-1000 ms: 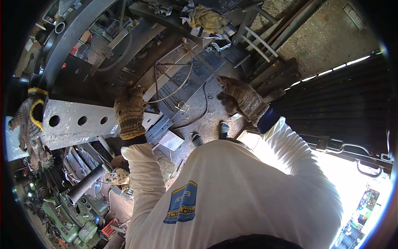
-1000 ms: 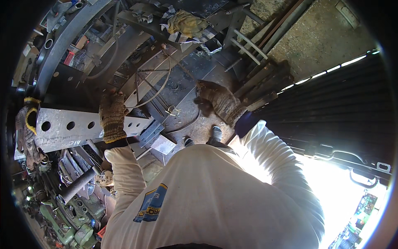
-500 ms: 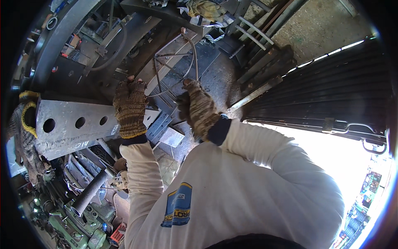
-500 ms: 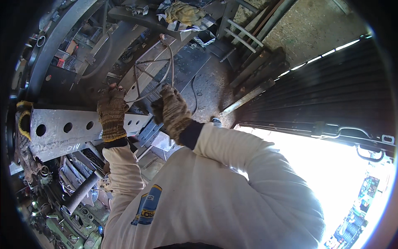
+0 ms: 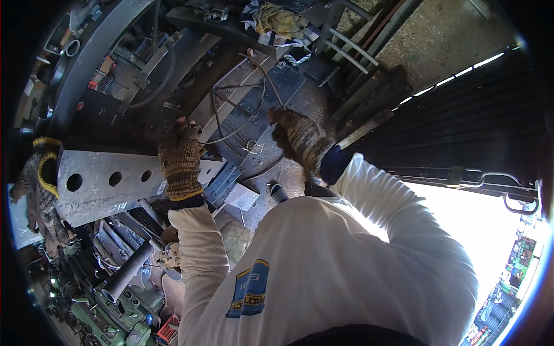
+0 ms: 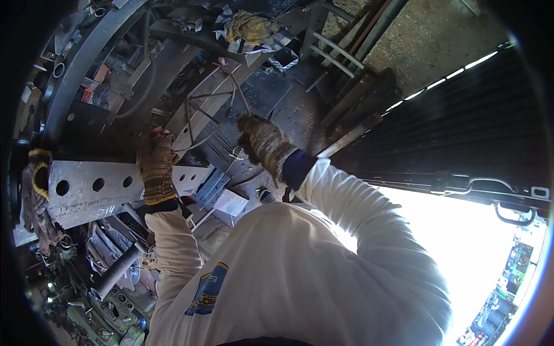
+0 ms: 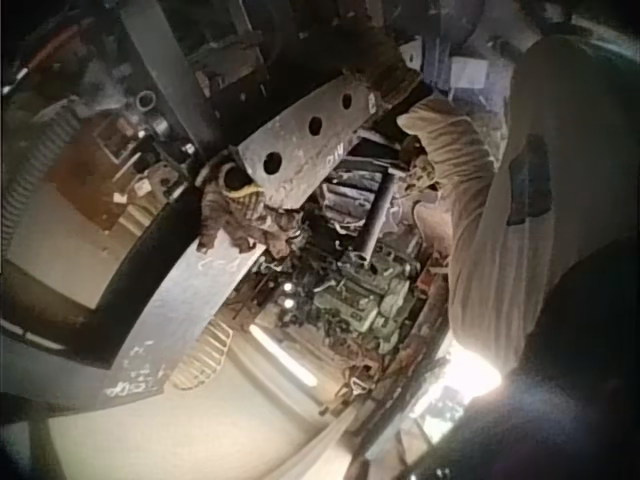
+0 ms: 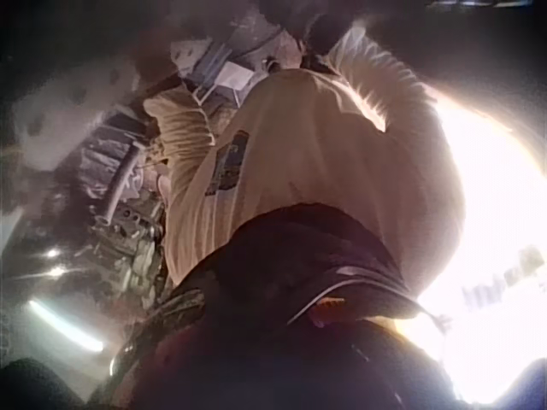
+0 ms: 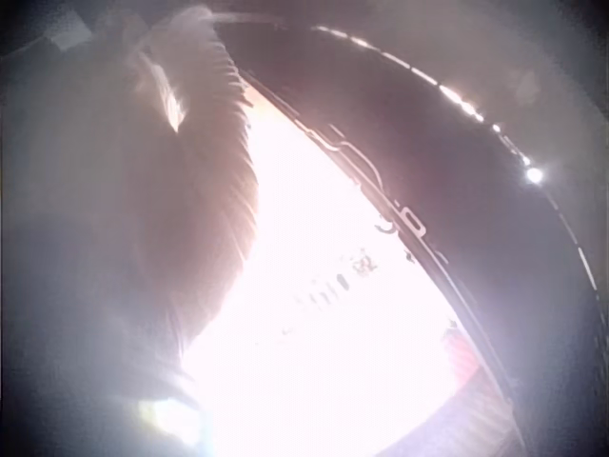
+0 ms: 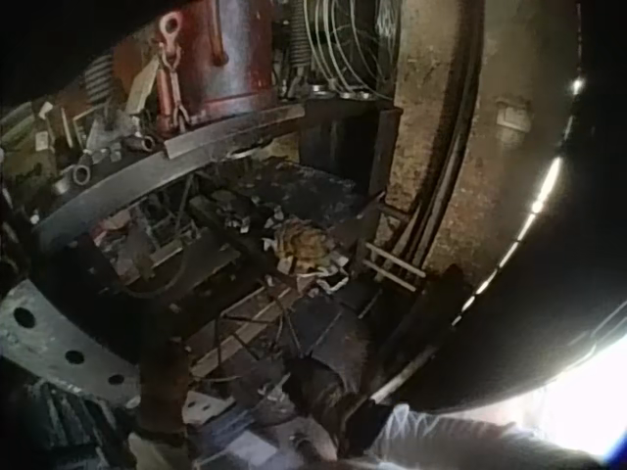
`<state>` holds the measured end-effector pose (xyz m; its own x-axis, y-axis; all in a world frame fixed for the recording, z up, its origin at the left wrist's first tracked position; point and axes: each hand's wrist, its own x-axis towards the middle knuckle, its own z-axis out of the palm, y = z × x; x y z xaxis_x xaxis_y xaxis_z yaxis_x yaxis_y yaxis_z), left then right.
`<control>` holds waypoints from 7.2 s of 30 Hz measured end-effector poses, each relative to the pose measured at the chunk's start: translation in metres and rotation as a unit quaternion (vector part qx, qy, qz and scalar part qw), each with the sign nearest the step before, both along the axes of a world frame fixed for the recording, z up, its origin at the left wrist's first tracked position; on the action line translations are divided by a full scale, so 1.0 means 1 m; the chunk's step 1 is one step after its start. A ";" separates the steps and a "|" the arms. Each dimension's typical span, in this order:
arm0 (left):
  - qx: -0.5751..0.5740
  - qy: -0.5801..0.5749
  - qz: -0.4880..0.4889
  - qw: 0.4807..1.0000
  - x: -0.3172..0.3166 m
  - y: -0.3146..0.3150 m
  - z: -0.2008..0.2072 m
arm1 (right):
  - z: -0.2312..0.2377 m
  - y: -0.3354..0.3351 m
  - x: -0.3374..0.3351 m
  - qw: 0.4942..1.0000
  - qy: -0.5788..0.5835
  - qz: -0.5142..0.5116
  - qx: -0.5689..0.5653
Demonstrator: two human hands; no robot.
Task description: The person uses a hammer to shape and align metal rods within a curved grate-like structure on a workbench, then moves to a large industrial machine to feed a wire through a guide.
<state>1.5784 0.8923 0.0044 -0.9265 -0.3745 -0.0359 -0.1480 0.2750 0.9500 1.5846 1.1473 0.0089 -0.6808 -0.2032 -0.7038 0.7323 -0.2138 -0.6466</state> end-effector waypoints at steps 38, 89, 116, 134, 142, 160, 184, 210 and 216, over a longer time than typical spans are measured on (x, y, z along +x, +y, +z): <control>0.157 0.027 0.012 0.987 -0.004 -0.004 -0.006 | -0.021 -0.007 -0.066 0.986 0.051 -0.022 -0.156; 0.137 0.010 -0.004 0.990 -0.006 -0.020 -0.019 | -0.037 -0.020 -0.078 0.952 0.028 -0.085 -0.293; 0.217 0.046 -0.026 0.975 -0.003 -0.017 -0.014 | -0.039 -0.032 -0.062 0.930 0.006 -0.153 -0.335; 0.019 0.064 0.036 0.997 0.036 0.036 0.014 | -0.041 0.002 -0.021 0.978 0.205 -0.002 0.042; -0.225 0.093 -0.217 0.945 0.066 0.143 0.052 | -0.035 0.017 0.051 0.782 0.612 0.064 0.096; -0.499 0.248 -0.134 0.820 0.069 0.173 0.034 | -0.009 0.152 -0.008 0.737 0.542 0.242 0.324; -0.469 0.129 -0.324 0.812 0.066 0.165 -0.010 | -0.038 0.074 -0.047 0.986 0.163 0.031 0.022; -0.550 0.177 -0.327 0.748 0.071 0.135 0.037 | -0.054 0.015 -0.040 0.880 0.090 -0.044 -0.464; -0.643 0.231 -0.328 0.653 0.072 0.091 0.035 | -0.047 -0.012 -0.035 0.891 0.011 -0.144 -0.430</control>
<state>1.6506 0.9835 0.0393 -0.7036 0.6621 0.2579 0.6220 0.7494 -0.2269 1.5494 1.1353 -0.0383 -0.8036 -0.4761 -0.3572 0.5564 -0.8140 -0.1666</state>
